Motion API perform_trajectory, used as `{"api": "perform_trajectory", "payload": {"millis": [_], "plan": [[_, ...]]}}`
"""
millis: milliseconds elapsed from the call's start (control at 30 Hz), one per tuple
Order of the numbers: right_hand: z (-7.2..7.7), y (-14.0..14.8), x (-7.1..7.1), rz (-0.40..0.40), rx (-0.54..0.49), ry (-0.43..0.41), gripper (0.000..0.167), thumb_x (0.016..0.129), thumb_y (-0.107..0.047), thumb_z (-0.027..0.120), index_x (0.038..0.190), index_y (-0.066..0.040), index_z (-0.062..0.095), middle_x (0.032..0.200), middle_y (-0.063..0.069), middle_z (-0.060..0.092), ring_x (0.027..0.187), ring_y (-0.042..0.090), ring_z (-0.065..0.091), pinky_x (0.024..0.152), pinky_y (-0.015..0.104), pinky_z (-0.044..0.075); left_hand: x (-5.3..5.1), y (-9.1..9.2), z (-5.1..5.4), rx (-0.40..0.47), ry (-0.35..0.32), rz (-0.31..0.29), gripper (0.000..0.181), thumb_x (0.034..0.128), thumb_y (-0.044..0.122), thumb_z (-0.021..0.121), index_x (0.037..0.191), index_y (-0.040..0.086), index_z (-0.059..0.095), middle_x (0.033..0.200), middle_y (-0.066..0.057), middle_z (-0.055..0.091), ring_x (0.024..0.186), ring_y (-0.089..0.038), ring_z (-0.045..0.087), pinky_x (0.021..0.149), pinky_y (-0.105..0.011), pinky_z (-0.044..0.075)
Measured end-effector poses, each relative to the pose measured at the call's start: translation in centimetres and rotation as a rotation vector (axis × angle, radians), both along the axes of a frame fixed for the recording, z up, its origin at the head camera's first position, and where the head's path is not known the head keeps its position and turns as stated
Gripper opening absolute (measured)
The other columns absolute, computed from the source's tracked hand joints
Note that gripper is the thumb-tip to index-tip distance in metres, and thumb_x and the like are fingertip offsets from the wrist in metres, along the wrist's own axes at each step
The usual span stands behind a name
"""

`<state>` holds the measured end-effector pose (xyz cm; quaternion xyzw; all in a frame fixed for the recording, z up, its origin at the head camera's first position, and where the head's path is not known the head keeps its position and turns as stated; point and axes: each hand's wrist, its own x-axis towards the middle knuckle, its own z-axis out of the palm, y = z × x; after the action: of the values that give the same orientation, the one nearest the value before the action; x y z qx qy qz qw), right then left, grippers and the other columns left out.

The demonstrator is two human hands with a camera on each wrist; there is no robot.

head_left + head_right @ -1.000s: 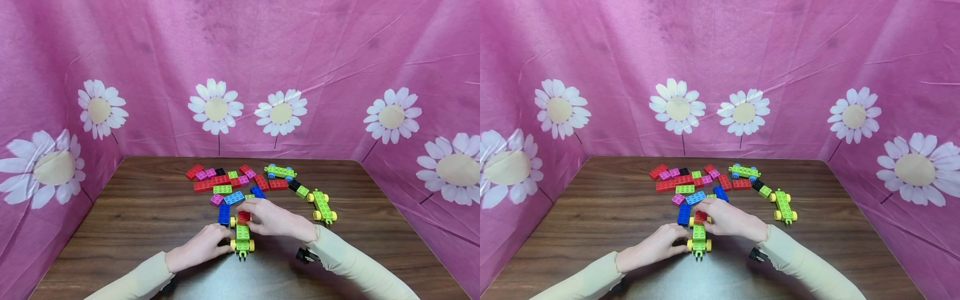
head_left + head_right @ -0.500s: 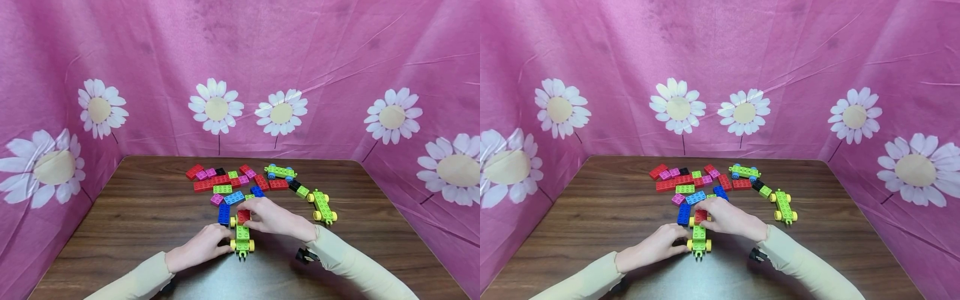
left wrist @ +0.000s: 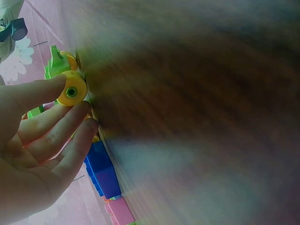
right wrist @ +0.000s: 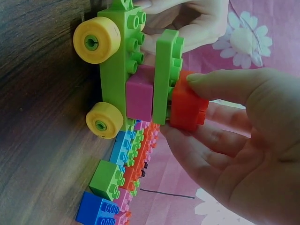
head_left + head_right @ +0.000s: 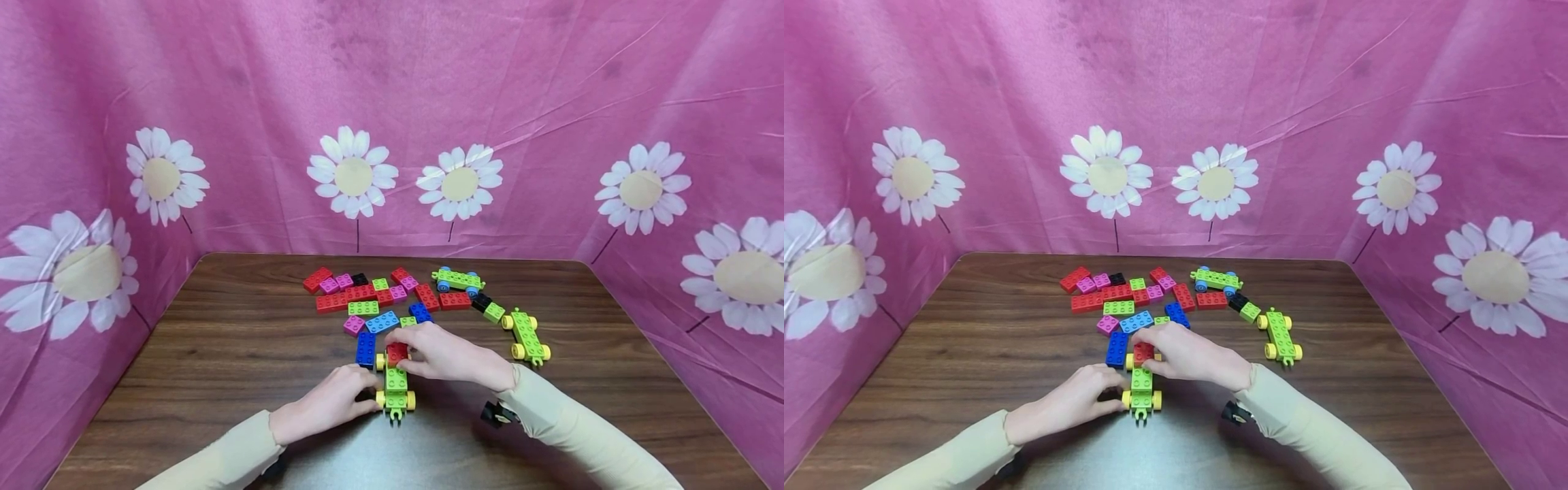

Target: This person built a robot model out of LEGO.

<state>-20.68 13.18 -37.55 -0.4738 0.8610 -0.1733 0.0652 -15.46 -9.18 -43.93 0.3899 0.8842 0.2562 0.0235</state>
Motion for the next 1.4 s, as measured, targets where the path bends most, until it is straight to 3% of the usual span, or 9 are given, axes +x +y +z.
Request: {"api": "perform_trajectory", "payload": {"millis": [133,367,533,867,1400], "plan": [[-0.06,0.0,0.07,-0.005,0.002,0.0,0.035,0.091,-0.018,0.071,0.122,-0.003,0.064,0.1,0.001,0.07,0.079,0.017,0.064,0.071,0.013,0.051,-0.01,0.02,0.04,-0.003,-0.004,0.0,0.014,0.0877,0.018,0.075,0.099,0.009,0.073,0.094,0.0,0.075,0.088,-0.009,0.067,0.078,-0.024,0.055],[0.01,0.1,0.25,-0.008,0.014,0.013,0.035,0.092,-0.022,0.071,0.122,-0.005,0.066,0.11,0.003,0.073,0.087,0.006,0.062,0.077,0.019,0.055,-0.03,0.01,0.03,-0.003,-0.001,0.0,0.014,0.0879,0.018,0.074,0.099,0.01,0.073,0.095,-0.001,0.075,0.089,-0.01,0.067,0.079,-0.025,0.055],[-0.01,0.2,0.35,-0.011,0.001,0.009,0.035,0.092,-0.021,0.071,0.122,-0.004,0.066,0.112,0.004,0.073,0.09,0.007,0.065,0.078,0.025,0.059,-0.06,-0.01,0.02,-0.006,-0.003,0.001,0.015,0.0881,0.018,0.074,0.1,0.009,0.074,0.096,-0.001,0.076,0.09,-0.01,0.067,0.079,-0.025,0.055],[-0.36,0.39,0.57,-0.007,-0.03,0.052,0.037,0.092,-0.019,0.071,0.124,-0.003,0.066,0.112,0.005,0.074,0.092,0.009,0.067,0.08,0.027,0.059,-0.08,0.0,0.1,-0.008,-0.012,0.006,0.016,0.0882,0.018,0.074,0.101,0.009,0.074,0.097,-0.002,0.076,0.091,-0.01,0.067,0.08,-0.025,0.055],[-0.66,0.63,0.65,-0.015,-0.078,0.073,0.038,0.092,-0.021,0.071,0.126,-0.004,0.066,0.105,0.004,0.076,0.078,0.006,0.064,0.07,0.02,0.056,-0.08,0.17,0.01,-0.001,-0.003,0.004,0.014,0.0876,0.018,0.075,0.098,0.009,0.073,0.093,-0.001,0.075,0.087,-0.009,0.066,0.077,-0.024,0.054]]}}
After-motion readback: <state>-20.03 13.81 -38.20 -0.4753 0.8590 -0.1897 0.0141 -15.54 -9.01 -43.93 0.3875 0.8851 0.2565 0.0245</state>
